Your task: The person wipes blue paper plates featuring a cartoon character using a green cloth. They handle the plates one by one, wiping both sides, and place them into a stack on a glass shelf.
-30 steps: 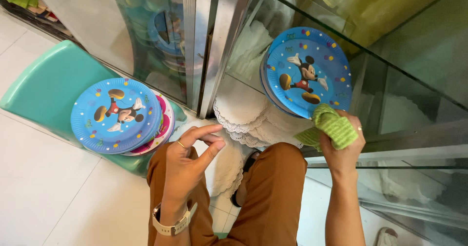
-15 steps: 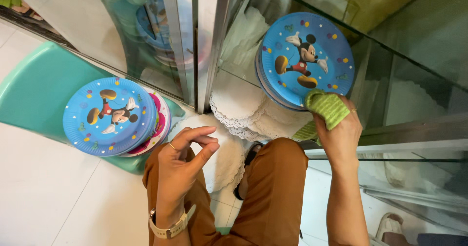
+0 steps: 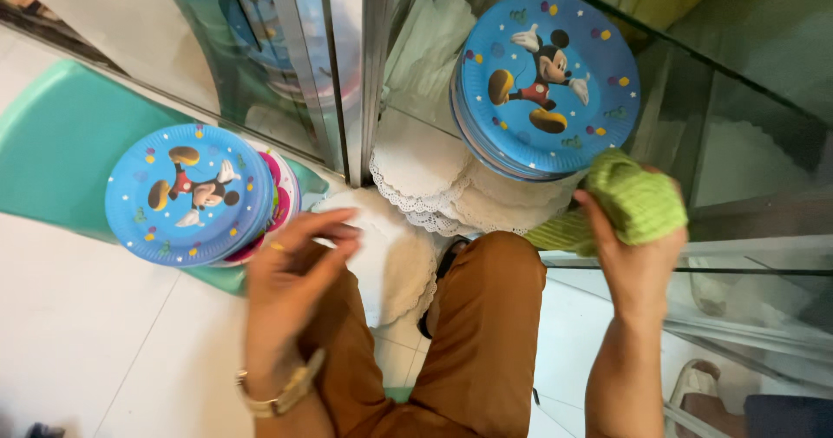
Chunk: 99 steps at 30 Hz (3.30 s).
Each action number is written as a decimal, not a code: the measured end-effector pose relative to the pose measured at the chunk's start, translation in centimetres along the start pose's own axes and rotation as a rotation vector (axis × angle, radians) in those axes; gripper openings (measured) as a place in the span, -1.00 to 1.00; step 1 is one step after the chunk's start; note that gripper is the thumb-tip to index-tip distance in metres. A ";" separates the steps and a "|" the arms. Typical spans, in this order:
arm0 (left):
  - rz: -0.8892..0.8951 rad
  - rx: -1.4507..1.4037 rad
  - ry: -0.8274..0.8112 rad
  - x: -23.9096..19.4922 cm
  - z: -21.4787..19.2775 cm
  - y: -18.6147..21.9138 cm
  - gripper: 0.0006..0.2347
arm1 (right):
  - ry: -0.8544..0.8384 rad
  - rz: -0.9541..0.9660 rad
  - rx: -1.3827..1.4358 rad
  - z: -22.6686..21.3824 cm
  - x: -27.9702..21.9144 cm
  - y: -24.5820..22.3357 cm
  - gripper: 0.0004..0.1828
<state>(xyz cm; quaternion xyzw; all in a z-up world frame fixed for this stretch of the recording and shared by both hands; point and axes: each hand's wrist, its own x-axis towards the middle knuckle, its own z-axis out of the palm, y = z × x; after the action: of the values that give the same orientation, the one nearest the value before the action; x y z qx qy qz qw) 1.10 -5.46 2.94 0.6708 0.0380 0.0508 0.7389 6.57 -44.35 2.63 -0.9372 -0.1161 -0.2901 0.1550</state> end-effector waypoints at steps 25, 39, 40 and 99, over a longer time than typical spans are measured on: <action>-0.292 0.908 0.912 1.9 -22.5 -22.3 -0.23 | -0.106 -0.501 0.746 9.6 11.6 -23.6 -0.49; -0.231 1.113 0.947 2.0 -21.8 -20.1 -0.54 | -0.107 -0.528 0.695 15.2 11.4 -23.7 -0.56; -0.203 1.140 0.948 2.0 -21.6 -19.7 -0.54 | -0.106 -0.517 0.690 15.3 11.3 -23.6 -0.59; 0.450 -0.828 0.375 1.1 -2.8 -1.7 -0.54 | -0.281 0.327 1.104 12.1 8.9 -19.1 -0.37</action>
<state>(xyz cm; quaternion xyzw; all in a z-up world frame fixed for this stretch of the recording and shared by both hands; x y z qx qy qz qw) 1.93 -2.74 0.96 0.2923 0.0011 0.3393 0.8941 14.03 -21.19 2.60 -0.7531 -0.1235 -0.0323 0.6454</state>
